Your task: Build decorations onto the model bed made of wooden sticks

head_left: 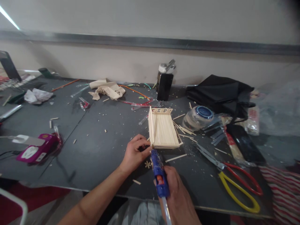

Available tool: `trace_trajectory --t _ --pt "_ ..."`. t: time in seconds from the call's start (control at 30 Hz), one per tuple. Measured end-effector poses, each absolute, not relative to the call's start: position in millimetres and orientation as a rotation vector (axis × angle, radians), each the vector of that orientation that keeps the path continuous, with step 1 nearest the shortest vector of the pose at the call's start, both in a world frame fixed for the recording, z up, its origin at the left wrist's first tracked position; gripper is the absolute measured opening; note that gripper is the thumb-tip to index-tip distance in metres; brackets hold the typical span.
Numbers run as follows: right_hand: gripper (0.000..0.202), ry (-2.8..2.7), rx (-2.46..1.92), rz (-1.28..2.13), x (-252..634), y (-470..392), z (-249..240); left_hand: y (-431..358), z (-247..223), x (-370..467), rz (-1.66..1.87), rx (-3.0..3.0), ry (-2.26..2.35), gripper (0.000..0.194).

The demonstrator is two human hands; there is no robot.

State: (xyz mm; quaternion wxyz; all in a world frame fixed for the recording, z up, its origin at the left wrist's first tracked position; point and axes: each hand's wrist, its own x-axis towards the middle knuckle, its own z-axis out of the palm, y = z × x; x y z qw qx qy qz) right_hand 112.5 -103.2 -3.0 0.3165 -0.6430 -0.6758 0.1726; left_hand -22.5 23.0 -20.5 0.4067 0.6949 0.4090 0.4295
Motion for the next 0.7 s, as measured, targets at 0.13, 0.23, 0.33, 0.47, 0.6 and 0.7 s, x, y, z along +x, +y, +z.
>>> trace_trajectory --t 0.13,0.23,0.33,0.47,0.6,0.7 --pt "0.020 -1.750 -1.705 0.434 111.3 -104.6 -6.7 22.8 -22.6 -22.6 1.088 1.749 1.028 0.008" --pt "0.023 -1.757 -1.701 0.457 112.1 -104.2 -6.6 22.7 -22.7 -22.8 1.087 1.748 1.036 0.008" --pt "0.024 -1.752 -1.686 0.435 113.6 -104.2 -6.6 23.0 -22.0 -22.6 1.094 1.748 1.040 0.009" --pt "0.027 -1.759 -1.692 0.422 113.5 -103.4 -7.8 23.2 -21.8 -22.2 1.100 1.759 1.048 0.010" --pt "0.026 -1.766 -1.707 0.425 111.4 -101.9 -6.8 22.9 -21.3 -22.3 1.079 1.760 1.050 0.010" --pt "0.026 -1.774 -1.700 0.445 110.9 -102.3 -5.4 22.7 -20.8 -22.3 1.077 1.762 1.054 0.010"
